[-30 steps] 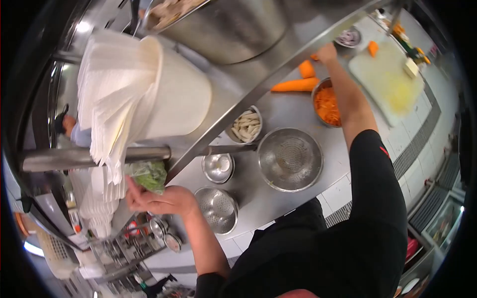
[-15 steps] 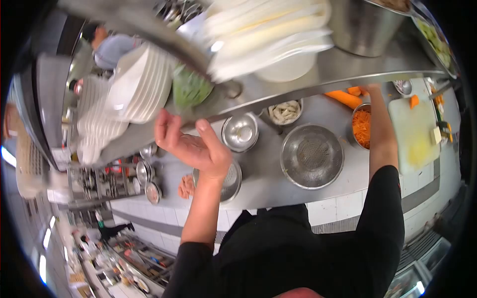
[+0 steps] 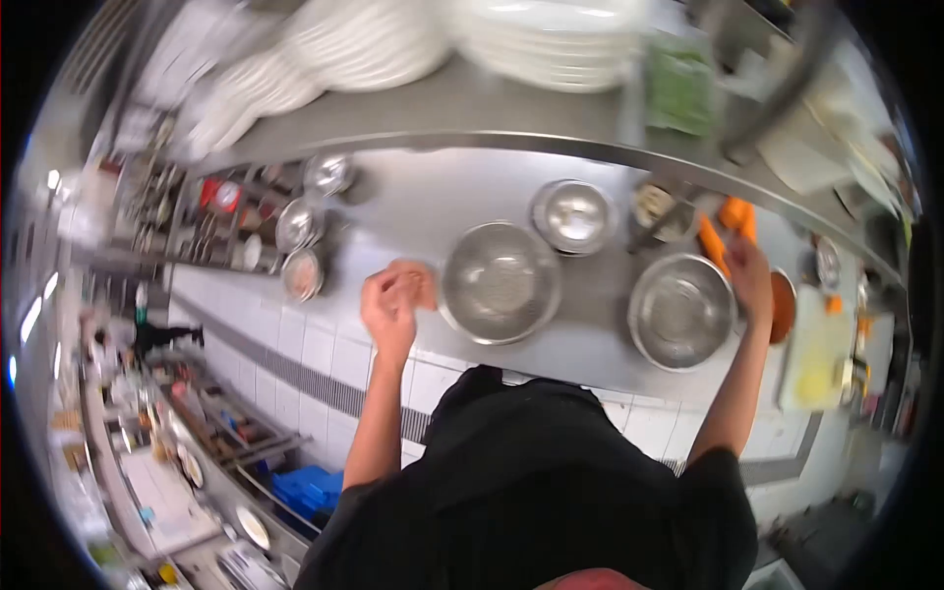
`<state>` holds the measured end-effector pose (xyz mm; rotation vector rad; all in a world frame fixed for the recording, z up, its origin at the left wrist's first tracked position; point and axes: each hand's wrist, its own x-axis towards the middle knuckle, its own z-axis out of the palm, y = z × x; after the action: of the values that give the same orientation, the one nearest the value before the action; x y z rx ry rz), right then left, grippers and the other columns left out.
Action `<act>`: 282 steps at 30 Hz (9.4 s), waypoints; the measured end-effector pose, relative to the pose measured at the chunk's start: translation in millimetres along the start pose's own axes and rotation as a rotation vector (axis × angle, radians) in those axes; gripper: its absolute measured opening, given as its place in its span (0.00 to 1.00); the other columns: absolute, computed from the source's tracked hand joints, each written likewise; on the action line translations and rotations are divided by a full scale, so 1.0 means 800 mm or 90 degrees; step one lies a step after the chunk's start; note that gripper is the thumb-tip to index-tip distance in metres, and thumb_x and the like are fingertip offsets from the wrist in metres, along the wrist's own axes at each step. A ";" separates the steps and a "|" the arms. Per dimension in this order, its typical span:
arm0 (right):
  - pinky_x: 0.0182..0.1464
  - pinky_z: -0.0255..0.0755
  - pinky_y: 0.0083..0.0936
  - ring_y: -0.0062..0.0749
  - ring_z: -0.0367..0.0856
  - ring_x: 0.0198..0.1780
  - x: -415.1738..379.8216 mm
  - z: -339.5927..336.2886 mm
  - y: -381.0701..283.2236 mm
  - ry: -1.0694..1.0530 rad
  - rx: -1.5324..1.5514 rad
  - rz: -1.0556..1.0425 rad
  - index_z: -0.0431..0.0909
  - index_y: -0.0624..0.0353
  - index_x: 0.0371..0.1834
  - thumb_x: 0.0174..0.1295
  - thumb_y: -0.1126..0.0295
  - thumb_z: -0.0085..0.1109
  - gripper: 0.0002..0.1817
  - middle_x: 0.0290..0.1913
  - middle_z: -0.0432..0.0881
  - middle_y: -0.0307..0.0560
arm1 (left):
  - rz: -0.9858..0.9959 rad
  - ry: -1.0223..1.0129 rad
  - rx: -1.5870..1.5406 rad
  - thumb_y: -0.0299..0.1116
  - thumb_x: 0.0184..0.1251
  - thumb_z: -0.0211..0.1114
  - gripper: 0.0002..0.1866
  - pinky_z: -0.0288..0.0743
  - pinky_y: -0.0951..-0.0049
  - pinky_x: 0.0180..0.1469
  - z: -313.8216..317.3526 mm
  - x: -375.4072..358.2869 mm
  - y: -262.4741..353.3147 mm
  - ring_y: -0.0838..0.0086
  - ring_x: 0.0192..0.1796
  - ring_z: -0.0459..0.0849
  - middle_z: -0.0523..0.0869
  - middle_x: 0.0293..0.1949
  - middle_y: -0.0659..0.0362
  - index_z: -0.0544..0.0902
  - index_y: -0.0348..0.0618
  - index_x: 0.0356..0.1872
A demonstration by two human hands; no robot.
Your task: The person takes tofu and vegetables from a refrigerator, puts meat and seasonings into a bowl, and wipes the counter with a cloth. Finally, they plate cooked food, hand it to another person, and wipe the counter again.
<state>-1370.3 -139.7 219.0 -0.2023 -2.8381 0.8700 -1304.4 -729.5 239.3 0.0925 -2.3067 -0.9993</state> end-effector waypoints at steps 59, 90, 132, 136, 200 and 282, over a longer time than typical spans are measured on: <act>0.55 0.78 0.39 0.46 0.82 0.55 -0.781 0.020 -0.209 0.234 0.145 0.306 0.78 0.53 0.59 0.65 0.69 0.62 0.19 0.54 0.83 0.51 | -0.690 -0.662 -0.906 0.42 0.55 0.59 0.26 0.70 0.69 0.35 -0.033 -0.296 0.155 0.64 0.40 0.80 0.84 0.42 0.54 0.80 0.37 0.52; 0.78 0.56 0.41 0.59 0.63 0.75 -1.648 -0.785 0.287 1.178 -0.780 1.180 0.57 0.72 0.74 0.53 0.53 0.73 0.52 0.73 0.65 0.72 | -0.371 -1.327 -0.452 0.38 0.60 0.55 0.20 0.74 0.73 0.32 0.325 -0.939 0.773 0.68 0.30 0.82 0.86 0.34 0.54 0.82 0.38 0.49; 0.81 0.44 0.36 0.45 0.53 0.81 -1.835 -0.386 1.109 0.566 -0.013 1.443 0.62 0.53 0.78 0.76 0.51 0.46 0.32 0.79 0.61 0.52 | -0.002 -1.266 -0.596 0.49 0.78 0.51 0.19 0.77 0.66 0.47 0.553 -1.422 1.469 0.68 0.44 0.78 0.79 0.50 0.61 0.74 0.52 0.61; 0.78 0.52 0.39 0.49 0.61 0.77 -1.821 -0.419 1.082 0.515 -0.074 1.346 0.68 0.59 0.73 0.78 0.58 0.40 0.26 0.74 0.68 0.56 | 0.051 -1.325 -0.644 0.49 0.79 0.49 0.19 0.77 0.64 0.45 0.620 -1.437 1.487 0.67 0.45 0.78 0.79 0.50 0.60 0.74 0.54 0.61; 0.41 0.77 0.42 0.49 0.86 0.39 -0.648 -0.304 0.718 -0.128 -0.215 -0.043 0.80 0.70 0.33 0.64 0.55 0.60 0.22 0.37 0.86 0.62 | -0.716 0.161 -0.597 0.18 0.53 0.56 0.33 0.81 0.63 0.55 -0.015 -0.949 0.395 0.60 0.56 0.84 0.80 0.57 0.47 0.69 0.34 0.66; 0.36 0.81 0.33 0.37 0.86 0.35 0.139 0.495 -0.386 -0.107 -0.148 -0.150 0.84 0.61 0.41 0.57 0.59 0.72 0.17 0.36 0.86 0.49 | -0.696 0.387 -0.524 0.28 0.61 0.56 0.28 0.81 0.55 0.58 -0.476 -0.409 -0.292 0.59 0.61 0.81 0.80 0.61 0.45 0.73 0.23 0.63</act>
<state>-1581.9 -588.6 83.3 0.1837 -3.0331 0.5326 -865.5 -1043.0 113.0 1.1951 -1.0536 -1.9901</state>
